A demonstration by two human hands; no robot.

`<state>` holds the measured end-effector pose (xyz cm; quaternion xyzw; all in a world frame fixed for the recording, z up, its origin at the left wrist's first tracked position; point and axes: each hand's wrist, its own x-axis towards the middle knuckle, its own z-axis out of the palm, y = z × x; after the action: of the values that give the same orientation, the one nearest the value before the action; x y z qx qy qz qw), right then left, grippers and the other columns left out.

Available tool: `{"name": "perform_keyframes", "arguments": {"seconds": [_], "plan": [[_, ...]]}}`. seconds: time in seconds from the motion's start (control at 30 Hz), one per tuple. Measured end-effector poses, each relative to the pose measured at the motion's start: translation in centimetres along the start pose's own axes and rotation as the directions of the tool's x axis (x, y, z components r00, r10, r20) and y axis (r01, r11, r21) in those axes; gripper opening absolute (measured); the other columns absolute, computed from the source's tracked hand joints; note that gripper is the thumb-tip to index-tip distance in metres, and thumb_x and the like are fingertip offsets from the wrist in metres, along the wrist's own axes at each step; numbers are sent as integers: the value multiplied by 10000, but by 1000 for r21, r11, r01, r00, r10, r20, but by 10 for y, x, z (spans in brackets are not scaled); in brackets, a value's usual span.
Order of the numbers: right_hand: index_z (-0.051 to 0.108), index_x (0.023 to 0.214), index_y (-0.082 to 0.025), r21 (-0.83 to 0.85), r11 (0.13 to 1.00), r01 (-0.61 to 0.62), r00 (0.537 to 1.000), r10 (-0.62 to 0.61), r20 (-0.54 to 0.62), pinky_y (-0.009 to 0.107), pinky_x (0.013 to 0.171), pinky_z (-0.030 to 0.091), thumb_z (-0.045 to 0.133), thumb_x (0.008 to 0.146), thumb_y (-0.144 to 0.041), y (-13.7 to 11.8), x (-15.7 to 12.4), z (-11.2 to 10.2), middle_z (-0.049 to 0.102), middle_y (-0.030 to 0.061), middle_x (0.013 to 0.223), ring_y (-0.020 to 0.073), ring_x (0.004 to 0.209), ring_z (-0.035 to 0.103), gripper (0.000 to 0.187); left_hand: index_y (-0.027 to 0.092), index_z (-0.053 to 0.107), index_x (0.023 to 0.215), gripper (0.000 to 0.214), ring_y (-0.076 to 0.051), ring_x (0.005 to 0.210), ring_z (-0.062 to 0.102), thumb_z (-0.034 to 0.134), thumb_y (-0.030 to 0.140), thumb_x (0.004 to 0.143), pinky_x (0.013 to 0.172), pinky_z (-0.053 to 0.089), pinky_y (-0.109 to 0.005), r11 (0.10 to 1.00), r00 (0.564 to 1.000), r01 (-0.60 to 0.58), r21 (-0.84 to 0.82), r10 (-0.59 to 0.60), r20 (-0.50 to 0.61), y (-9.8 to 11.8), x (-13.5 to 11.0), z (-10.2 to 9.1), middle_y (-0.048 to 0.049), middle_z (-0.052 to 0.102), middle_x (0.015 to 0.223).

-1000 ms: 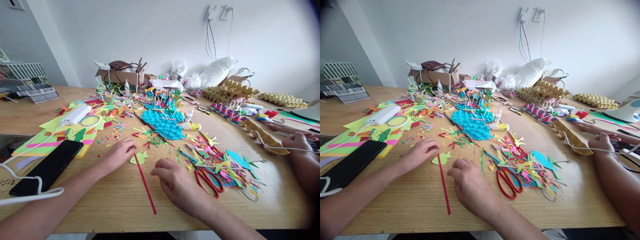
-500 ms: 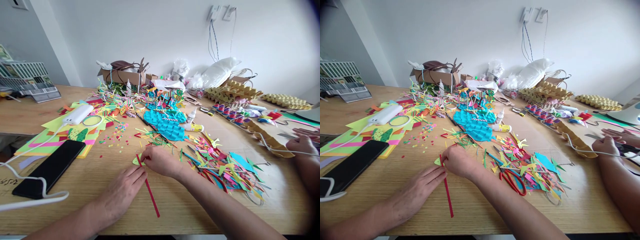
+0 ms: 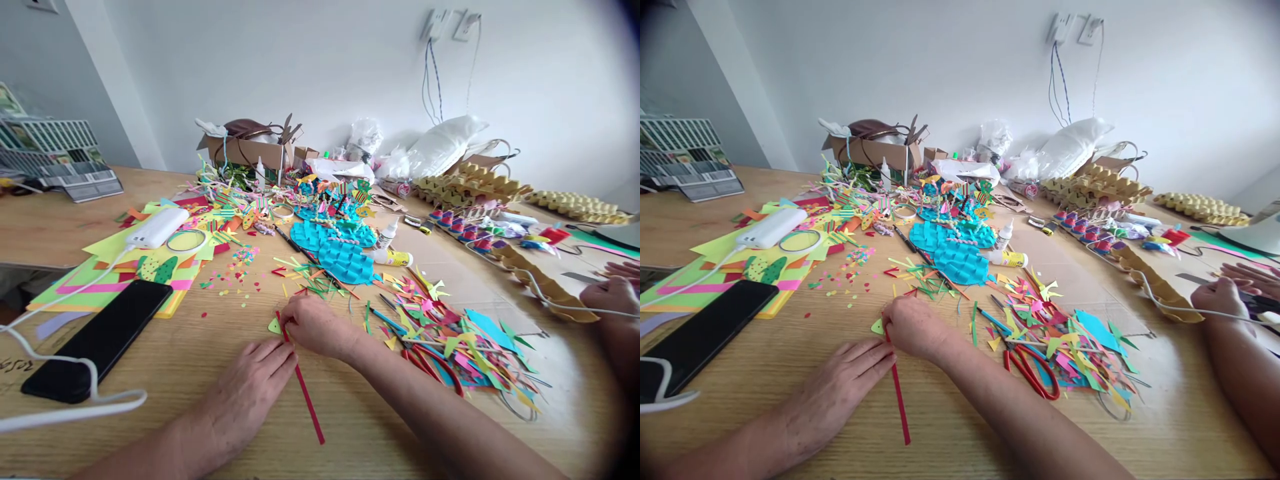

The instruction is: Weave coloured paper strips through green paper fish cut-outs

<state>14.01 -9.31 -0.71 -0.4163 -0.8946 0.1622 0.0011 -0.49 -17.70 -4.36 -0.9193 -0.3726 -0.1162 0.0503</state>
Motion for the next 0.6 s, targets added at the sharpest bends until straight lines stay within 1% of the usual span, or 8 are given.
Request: {"name": "perform_keyframes", "arguments": {"seconds": [0.33, 0.47, 0.6], "plan": [[705, 834, -185, -21, 998, -54, 998, 54, 7, 211, 659, 404, 477, 702, -125, -1, 14, -3, 694, 55, 859, 160, 795, 619, 270, 158, 560, 1120, 325, -203, 1033, 526, 345, 98, 884, 833, 417, -334, 1000, 1000, -2, -26, 2, -4, -1, -2, 5, -61, 615, 1138], [710, 831, -183, -25, 998, -57, 998, 57, -1, 212, 652, 407, 477, 692, -132, 0, 19, -3, 694, 57, 856, 166, 796, 618, 276, 152, 557, 1126, 325, -209, 1032, 525, 346, 100, 883, 829, 412, -338, 1000, 1000, 5, -24, -5, -14, -1, -3, 8, -63, 615, 1139], [710, 818, -181, -22, 998, -55, 998, 55, -22, 213, 644, 405, 475, 679, -128, 1, 21, -3, 692, 55, 833, 163, 782, 613, 278, 151, 553, 1135, 323, -211, 1036, 525, 365, 104, 876, 827, 414, -340, 1000, 1000, 13, -25, -12, 11, 0, -3, 6, -64, 613, 1141]]}}
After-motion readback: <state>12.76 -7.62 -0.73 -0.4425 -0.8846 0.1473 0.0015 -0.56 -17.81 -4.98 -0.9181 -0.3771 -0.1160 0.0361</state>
